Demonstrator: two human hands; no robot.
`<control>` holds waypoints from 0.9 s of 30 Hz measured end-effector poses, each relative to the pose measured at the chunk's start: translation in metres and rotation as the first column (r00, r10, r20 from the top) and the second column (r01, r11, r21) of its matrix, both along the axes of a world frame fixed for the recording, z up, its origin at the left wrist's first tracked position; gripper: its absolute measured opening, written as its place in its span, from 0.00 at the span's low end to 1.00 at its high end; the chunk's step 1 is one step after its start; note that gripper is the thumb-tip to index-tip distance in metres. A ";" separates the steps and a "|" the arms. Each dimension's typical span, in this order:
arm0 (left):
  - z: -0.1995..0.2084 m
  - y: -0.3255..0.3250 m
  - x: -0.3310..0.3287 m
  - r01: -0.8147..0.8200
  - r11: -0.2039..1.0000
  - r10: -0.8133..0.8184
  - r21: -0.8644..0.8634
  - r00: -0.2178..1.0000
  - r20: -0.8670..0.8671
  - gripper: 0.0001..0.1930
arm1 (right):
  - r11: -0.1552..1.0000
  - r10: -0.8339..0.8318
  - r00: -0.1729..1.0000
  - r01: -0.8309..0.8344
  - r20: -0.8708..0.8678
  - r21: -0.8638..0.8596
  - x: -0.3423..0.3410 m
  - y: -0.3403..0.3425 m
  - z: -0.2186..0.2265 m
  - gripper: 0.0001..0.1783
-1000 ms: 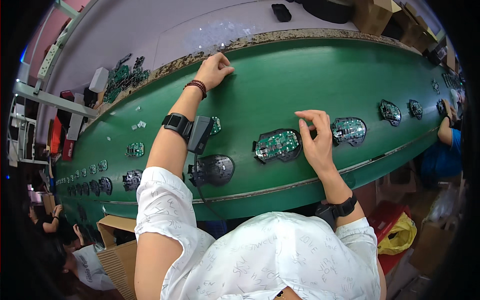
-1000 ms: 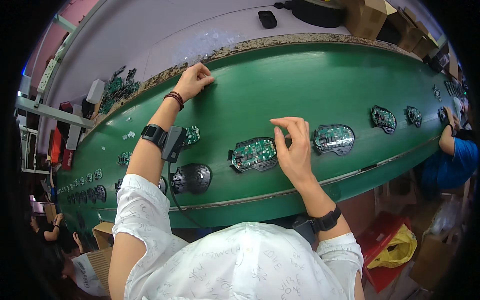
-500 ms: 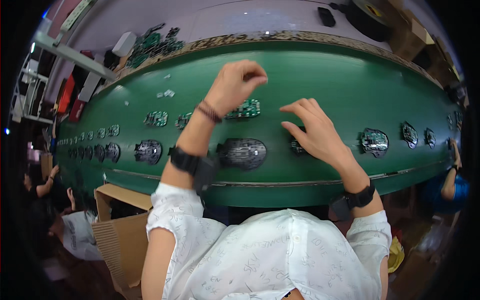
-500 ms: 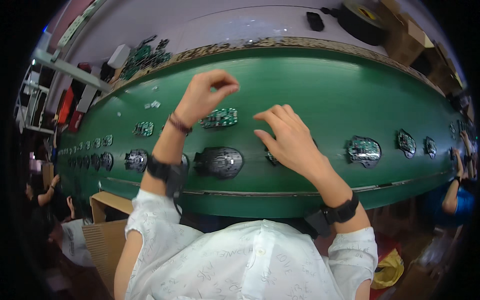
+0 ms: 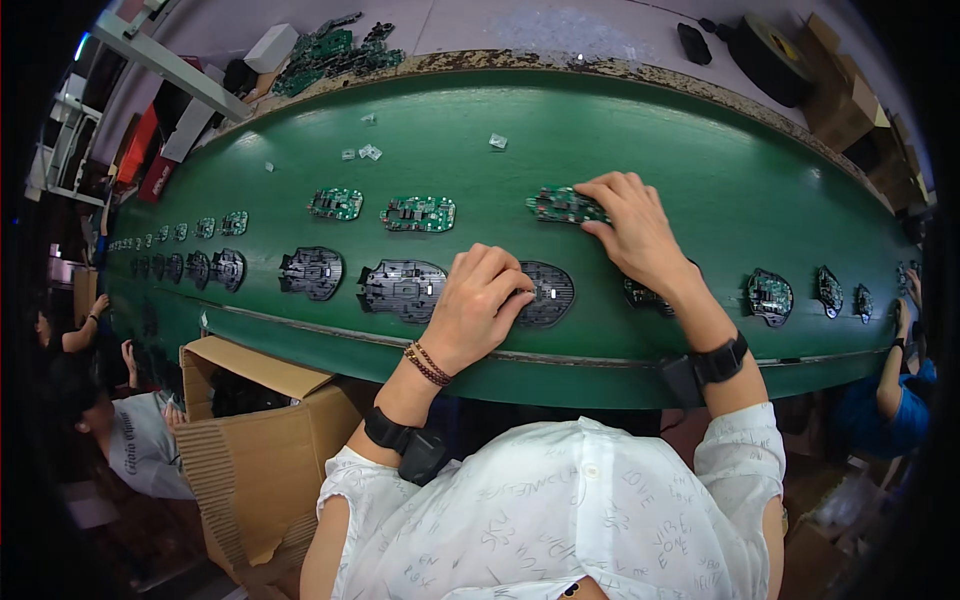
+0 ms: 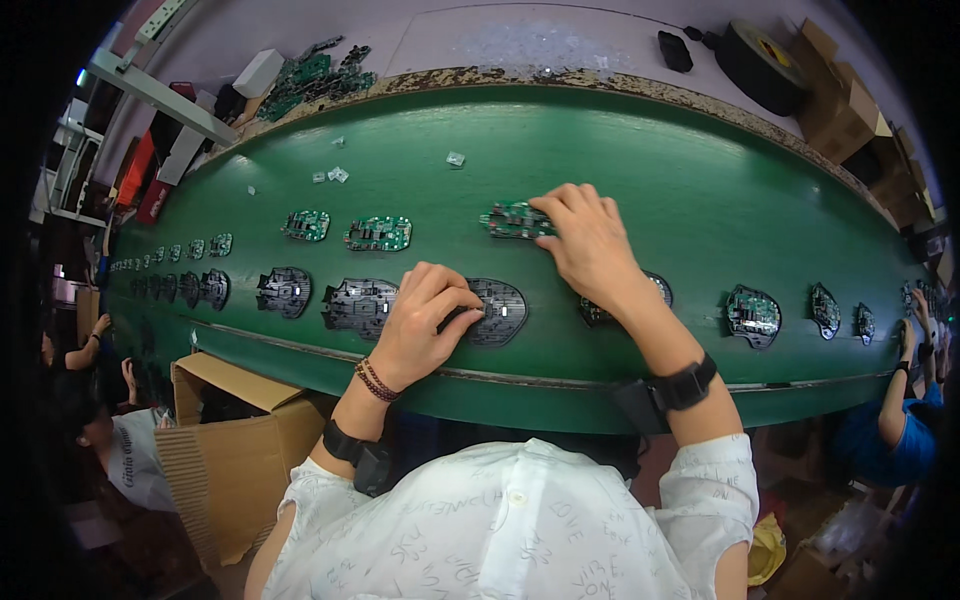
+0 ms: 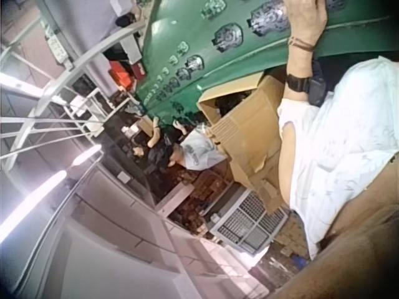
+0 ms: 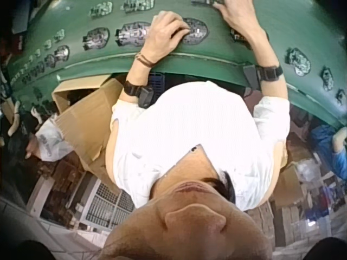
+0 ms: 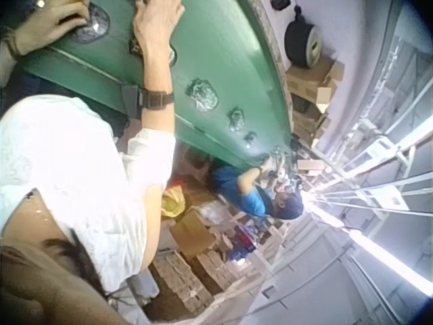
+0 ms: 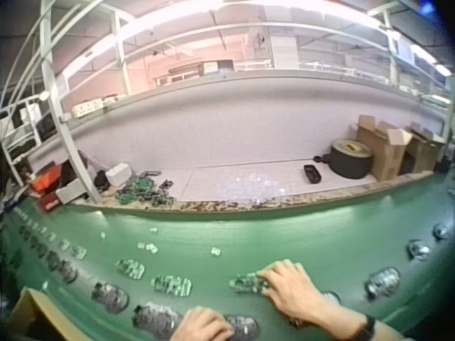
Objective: The person is assembling small electronic components on a green conveyor belt in an electronics factory.
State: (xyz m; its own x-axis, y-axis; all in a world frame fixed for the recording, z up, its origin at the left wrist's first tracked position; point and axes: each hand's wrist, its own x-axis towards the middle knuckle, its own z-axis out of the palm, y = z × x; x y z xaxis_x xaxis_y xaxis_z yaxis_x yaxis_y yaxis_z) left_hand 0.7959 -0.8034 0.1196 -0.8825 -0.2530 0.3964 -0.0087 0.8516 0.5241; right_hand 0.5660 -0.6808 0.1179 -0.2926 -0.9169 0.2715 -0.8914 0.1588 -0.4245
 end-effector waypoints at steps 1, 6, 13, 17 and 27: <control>-0.002 0.000 0.000 0.000 1.000 0.000 0.003 1.000 0.000 0.07 | 1.000 0.000 1.000 0.000 0.000 0.003 -0.002 0.009 0.001 0.23; -0.009 0.002 0.000 -0.009 1.000 0.009 0.014 0.999 0.031 0.08 | 0.993 -0.114 0.992 0.113 0.060 0.030 -0.005 0.034 0.005 0.26; -0.013 0.002 -0.001 -0.006 0.999 0.006 0.045 1.000 -0.002 0.08 | 0.989 -0.151 0.988 0.151 0.045 -0.007 -0.004 0.035 0.002 0.26; -0.013 0.002 -0.001 0.000 0.998 0.000 0.060 1.000 -0.004 0.08 | 0.986 -0.167 0.985 0.167 0.050 -0.002 -0.003 0.035 0.003 0.26; -0.008 0.001 0.004 -0.006 0.986 0.010 0.166 1.000 -0.024 0.15 | 0.987 -0.160 0.986 0.161 0.051 -0.018 -0.010 0.038 0.003 0.25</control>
